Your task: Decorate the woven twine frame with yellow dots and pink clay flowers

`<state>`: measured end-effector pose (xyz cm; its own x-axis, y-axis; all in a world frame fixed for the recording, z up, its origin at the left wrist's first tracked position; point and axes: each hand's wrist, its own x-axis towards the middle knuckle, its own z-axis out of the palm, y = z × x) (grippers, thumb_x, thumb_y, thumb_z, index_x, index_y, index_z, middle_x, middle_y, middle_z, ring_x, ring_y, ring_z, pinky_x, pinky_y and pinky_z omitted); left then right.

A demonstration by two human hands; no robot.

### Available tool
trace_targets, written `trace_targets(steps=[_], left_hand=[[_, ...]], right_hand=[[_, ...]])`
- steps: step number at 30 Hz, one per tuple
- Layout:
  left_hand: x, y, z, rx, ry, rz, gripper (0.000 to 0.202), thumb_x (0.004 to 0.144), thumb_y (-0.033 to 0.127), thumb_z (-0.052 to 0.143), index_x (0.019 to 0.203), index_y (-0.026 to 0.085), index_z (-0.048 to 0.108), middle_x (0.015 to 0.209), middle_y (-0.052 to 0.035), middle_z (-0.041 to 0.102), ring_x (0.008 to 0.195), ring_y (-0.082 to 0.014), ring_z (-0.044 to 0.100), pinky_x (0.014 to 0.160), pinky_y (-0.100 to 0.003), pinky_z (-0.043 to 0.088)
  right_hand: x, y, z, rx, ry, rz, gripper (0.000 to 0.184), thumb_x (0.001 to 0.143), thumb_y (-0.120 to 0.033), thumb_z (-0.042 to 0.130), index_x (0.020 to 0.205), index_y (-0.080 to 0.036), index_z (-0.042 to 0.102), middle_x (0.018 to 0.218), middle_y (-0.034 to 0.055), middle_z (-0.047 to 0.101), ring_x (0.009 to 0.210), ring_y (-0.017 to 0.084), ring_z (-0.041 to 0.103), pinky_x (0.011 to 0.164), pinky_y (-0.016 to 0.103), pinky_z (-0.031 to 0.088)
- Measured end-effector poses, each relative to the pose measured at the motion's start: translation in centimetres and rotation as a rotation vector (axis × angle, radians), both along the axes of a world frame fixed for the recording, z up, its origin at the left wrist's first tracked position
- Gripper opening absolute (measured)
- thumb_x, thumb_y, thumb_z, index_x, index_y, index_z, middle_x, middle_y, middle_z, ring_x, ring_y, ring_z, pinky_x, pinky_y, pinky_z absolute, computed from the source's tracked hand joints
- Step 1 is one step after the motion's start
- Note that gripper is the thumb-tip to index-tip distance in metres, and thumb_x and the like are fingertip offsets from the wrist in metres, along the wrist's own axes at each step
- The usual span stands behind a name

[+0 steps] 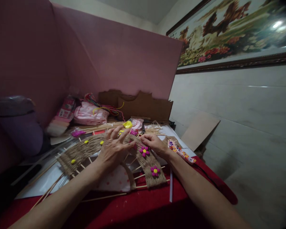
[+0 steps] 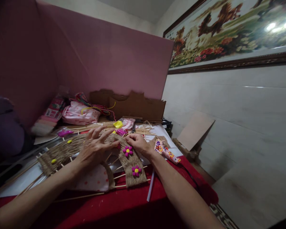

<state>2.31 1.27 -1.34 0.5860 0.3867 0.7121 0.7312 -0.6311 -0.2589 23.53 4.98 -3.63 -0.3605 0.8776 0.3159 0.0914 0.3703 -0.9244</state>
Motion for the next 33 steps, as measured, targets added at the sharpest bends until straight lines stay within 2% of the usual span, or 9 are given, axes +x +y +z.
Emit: trace_targets(steps=[3,6,11,13,16,18,20,27,33], left_hand=[[-0.3,0.2,0.1,-0.013,-0.102,0.011,0.042,0.075,0.016,0.059,0.113,0.032,0.062,0.126,-0.0074,0.055,0.119,-0.0327,0.038,0.094,-0.052,0.03],[-0.7,0.4,0.3,-0.031,-0.25,0.002,0.044,0.073,0.008,0.053,0.111,0.028,0.063,0.117,-0.0072,0.06,0.116,-0.0306,0.041,0.094,-0.051,0.032],[-0.6,0.3,0.7,-0.151,-0.475,-0.165,0.051,0.065,-0.002,0.044,0.103,0.023,0.067,0.103,-0.0057,0.066,0.107,-0.025,0.047,0.093,-0.047,0.035],[0.0,-0.3,1.0,-0.347,-0.595,-0.282,0.045,0.067,0.0,0.045,0.1,0.02,0.066,0.1,-0.0057,0.066,0.1,-0.0222,0.052,0.09,-0.043,0.039],[1.1,-1.7,1.6,-0.894,-0.857,-0.429,0.027,0.078,0.016,0.05,0.102,0.016,0.061,0.087,-0.0066,0.067,0.074,-0.0156,0.06,0.068,-0.031,0.048],[1.9,-2.6,1.9,-1.204,-0.954,-0.505,0.027,0.079,0.029,0.054,0.102,0.014,0.057,0.079,-0.0051,0.066,0.054,-0.0105,0.056,0.049,-0.024,0.044],[2.4,-3.1,2.0,-1.343,-0.986,-0.546,0.031,0.078,0.037,0.057,0.099,0.014,0.057,0.075,-0.0044,0.064,0.047,-0.0084,0.052,0.039,-0.019,0.036],[2.3,-3.3,2.0,-1.433,-1.068,-0.448,0.029,0.07,0.039,0.067,0.079,0.012,0.061,0.066,-0.0049,0.065,0.043,-0.0058,0.048,0.036,-0.016,0.032],[2.1,-2.9,1.7,-1.413,-1.079,-0.439,0.027,0.069,0.039,0.068,0.075,0.014,0.061,0.052,0.0005,0.06,0.036,-0.0056,0.044,0.035,-0.017,0.033]], right_hand=[[0.1,0.6,-0.1,-0.011,0.142,-0.152,0.027,0.076,-0.04,0.06,0.079,-0.014,0.063,0.057,-0.0045,0.048,0.046,0.006,0.04,0.043,0.019,0.031],[0.4,1.0,0.3,0.037,0.268,-0.293,0.024,0.072,-0.032,0.064,0.089,-0.016,0.06,0.07,-0.0024,0.056,0.054,0.007,0.05,0.048,0.019,0.041],[0.4,0.0,1.7,0.111,0.411,-0.289,0.027,0.068,-0.031,0.07,0.087,-0.016,0.06,0.078,0.0031,0.064,0.066,0.013,0.06,0.053,0.023,0.049],[0.0,-0.9,2.2,0.192,0.372,-0.253,0.019,0.069,-0.031,0.071,0.079,-0.017,0.065,0.076,0.0032,0.064,0.064,0.013,0.059,0.05,0.023,0.048],[-0.7,-2.3,2.6,0.445,0.3,-0.209,0.009,0.066,-0.024,0.075,0.074,-0.021,0.07,0.08,0.0024,0.062,0.075,0.015,0.058,0.061,0.027,0.049],[-1.0,-3.2,2.6,0.579,0.227,-0.182,0.011,0.068,-0.018,0.074,0.078,-0.023,0.071,0.078,0.0013,0.062,0.078,0.015,0.057,0.07,0.029,0.048],[-1.3,-4.0,2.6,0.663,0.129,-0.157,0.014,0.073,-0.013,0.069,0.082,-0.023,0.069,0.079,0.0012,0.062,0.078,0.015,0.057,0.073,0.03,0.047],[-1.6,-5.0,2.4,0.908,-0.074,-0.182,0.016,0.077,-0.008,0.063,0.085,-0.023,0.064,0.08,0.0005,0.057,0.073,0.013,0.055,0.067,0.028,0.047],[-1.8,-5.2,2.6,0.901,-0.133,-0.107,0.017,0.079,-0.013,0.062,0.095,-0.02,0.061,0.079,0.002,0.063,0.071,0.014,0.058,0.066,0.029,0.049]])
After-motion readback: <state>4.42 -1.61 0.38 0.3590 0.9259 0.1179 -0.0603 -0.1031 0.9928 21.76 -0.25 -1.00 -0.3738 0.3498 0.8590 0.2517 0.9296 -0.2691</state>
